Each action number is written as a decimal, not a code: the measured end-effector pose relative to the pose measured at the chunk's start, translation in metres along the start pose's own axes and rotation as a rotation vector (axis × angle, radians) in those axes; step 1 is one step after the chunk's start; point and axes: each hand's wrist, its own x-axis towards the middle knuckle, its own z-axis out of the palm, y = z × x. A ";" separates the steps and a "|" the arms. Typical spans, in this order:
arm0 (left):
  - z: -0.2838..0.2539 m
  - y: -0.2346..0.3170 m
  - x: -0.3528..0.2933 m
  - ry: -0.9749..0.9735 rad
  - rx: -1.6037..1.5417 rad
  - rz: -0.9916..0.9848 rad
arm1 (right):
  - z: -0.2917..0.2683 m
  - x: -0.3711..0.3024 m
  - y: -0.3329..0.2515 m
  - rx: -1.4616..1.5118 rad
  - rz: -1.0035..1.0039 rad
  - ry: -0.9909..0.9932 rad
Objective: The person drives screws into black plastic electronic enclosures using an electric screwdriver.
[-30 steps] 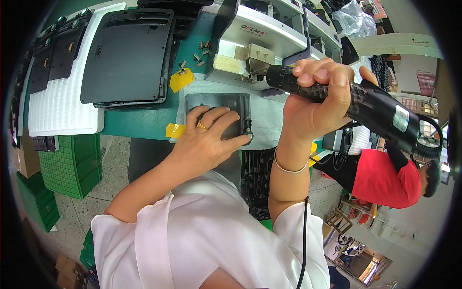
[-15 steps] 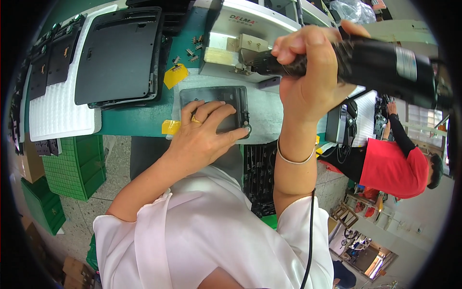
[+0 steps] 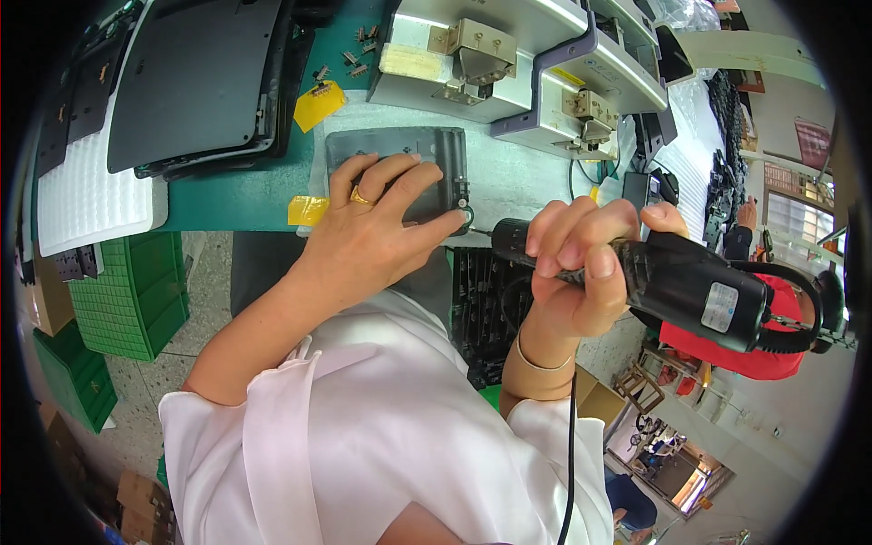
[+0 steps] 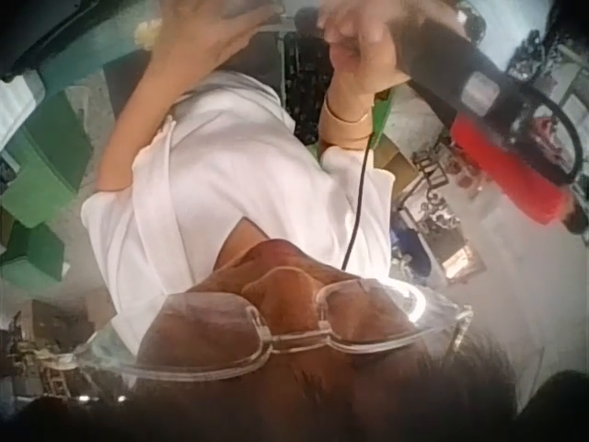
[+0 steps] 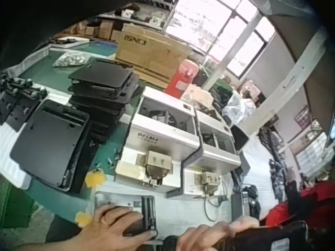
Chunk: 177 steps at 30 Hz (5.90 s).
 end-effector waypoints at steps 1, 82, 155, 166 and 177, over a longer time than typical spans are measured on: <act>0.000 0.000 0.000 0.000 0.000 -0.002 | 0.000 -0.002 -0.001 -0.001 0.018 0.007; -0.006 0.000 0.006 0.054 -0.460 -0.019 | -0.005 -0.004 -0.027 0.294 -0.009 -0.076; -0.001 0.009 0.011 -0.079 -0.241 -0.128 | -0.004 -0.004 0.000 -0.022 0.005 0.023; -0.001 0.010 0.011 -0.095 -0.241 -0.128 | -0.001 -0.006 0.003 -0.016 0.035 0.056; 0.002 0.007 0.009 -0.068 -0.214 -0.124 | 0.010 -0.008 0.012 -0.119 -0.011 -0.106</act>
